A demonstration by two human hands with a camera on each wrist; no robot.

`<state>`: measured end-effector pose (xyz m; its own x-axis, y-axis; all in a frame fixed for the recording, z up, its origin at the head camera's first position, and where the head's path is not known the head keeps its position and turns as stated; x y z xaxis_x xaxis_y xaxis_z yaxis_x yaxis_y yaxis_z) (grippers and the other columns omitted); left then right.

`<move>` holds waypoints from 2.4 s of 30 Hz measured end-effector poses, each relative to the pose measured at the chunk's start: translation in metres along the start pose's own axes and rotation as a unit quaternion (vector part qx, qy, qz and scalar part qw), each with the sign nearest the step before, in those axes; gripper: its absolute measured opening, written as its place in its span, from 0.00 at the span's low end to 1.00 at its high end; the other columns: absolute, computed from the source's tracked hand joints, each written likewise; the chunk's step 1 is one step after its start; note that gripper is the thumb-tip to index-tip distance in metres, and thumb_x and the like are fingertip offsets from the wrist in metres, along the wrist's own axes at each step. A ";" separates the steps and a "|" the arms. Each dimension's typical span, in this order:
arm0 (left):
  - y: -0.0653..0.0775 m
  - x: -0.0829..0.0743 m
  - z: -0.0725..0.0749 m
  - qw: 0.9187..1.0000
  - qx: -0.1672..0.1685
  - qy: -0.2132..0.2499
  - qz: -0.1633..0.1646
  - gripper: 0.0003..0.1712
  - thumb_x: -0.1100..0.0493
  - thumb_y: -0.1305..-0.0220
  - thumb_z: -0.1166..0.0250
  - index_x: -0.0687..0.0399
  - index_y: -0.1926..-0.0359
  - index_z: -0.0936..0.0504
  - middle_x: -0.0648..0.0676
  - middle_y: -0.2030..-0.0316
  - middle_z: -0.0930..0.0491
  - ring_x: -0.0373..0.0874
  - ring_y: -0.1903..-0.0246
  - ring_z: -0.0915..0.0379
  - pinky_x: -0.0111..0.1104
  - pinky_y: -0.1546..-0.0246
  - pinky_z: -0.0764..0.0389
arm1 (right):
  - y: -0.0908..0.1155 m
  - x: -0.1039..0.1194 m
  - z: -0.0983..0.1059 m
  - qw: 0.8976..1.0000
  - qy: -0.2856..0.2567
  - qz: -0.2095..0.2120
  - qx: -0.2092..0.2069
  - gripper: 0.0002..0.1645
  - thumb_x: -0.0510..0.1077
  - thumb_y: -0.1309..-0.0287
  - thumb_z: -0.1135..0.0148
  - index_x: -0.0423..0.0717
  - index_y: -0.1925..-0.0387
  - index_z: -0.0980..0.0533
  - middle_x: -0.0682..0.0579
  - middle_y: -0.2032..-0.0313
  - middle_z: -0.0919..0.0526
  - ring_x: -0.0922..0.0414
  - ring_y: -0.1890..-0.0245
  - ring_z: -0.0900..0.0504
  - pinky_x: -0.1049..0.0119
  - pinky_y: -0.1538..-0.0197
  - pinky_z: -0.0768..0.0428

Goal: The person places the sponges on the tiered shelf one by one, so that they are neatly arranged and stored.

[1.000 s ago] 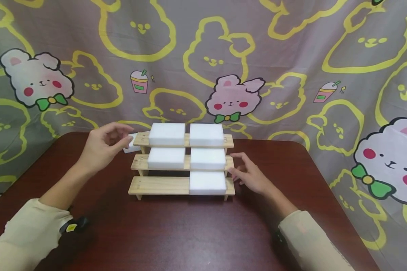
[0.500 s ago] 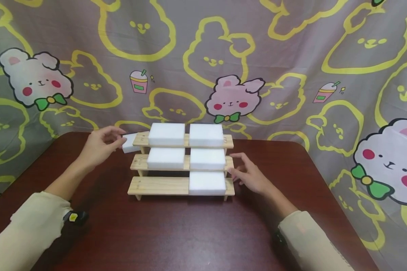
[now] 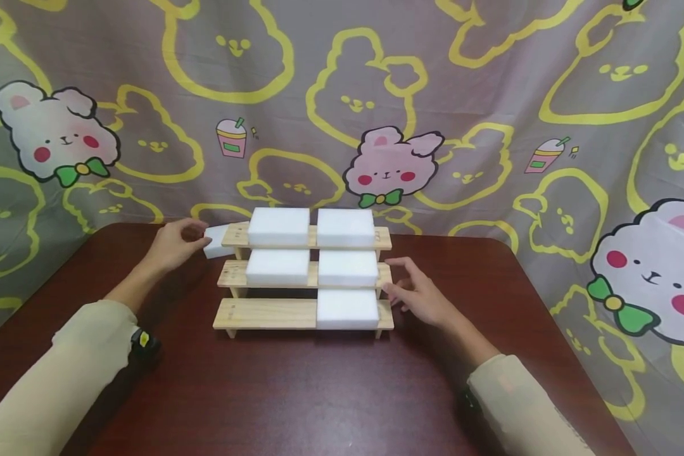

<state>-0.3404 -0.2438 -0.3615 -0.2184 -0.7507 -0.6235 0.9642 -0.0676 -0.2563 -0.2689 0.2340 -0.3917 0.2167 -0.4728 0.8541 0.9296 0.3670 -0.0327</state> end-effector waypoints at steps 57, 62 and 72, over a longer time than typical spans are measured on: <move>0.028 0.026 0.014 0.998 0.049 -0.043 0.004 0.39 0.54 0.37 0.26 0.67 0.31 0.30 0.76 0.38 0.30 0.73 0.41 0.27 0.62 0.42 0.25 | 0.000 -0.001 -0.001 1.000 -0.004 0.002 -0.003 0.32 0.42 0.24 0.43 0.42 0.26 0.42 0.40 0.64 0.16 0.58 0.64 0.14 0.57 0.64 0.17; 0.035 0.021 0.022 0.998 0.028 -0.048 -0.018 0.37 0.55 0.39 0.24 0.68 0.34 0.27 0.74 0.42 0.27 0.72 0.44 0.25 0.59 0.46 0.24 | 0.000 -0.001 -0.001 1.000 0.001 0.006 -0.003 0.32 0.41 0.24 0.43 0.41 0.26 0.42 0.41 0.65 0.16 0.59 0.64 0.14 0.57 0.64 0.17; 0.041 0.010 0.032 0.997 0.018 -0.064 -0.039 0.39 0.54 0.43 0.22 0.67 0.35 0.25 0.72 0.43 0.22 0.67 0.47 0.22 0.50 0.52 0.23 | 0.001 0.000 0.000 1.000 0.011 0.006 -0.002 0.31 0.42 0.23 0.44 0.41 0.27 0.42 0.43 0.66 0.15 0.57 0.63 0.14 0.55 0.62 0.16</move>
<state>-0.2985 -0.2750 -0.3549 -0.2732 -0.8201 -0.5028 0.9505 -0.1498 -0.2722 -0.2675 0.2344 -0.3921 0.2345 -0.4866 0.8415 0.9280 0.3698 -0.0447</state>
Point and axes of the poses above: each hand's wrist, its own y-axis away from the middle knuckle, its own z-axis out of the back of the hand, x = y × z, the point moved 5 cm from there along -y, towards the middle knuckle
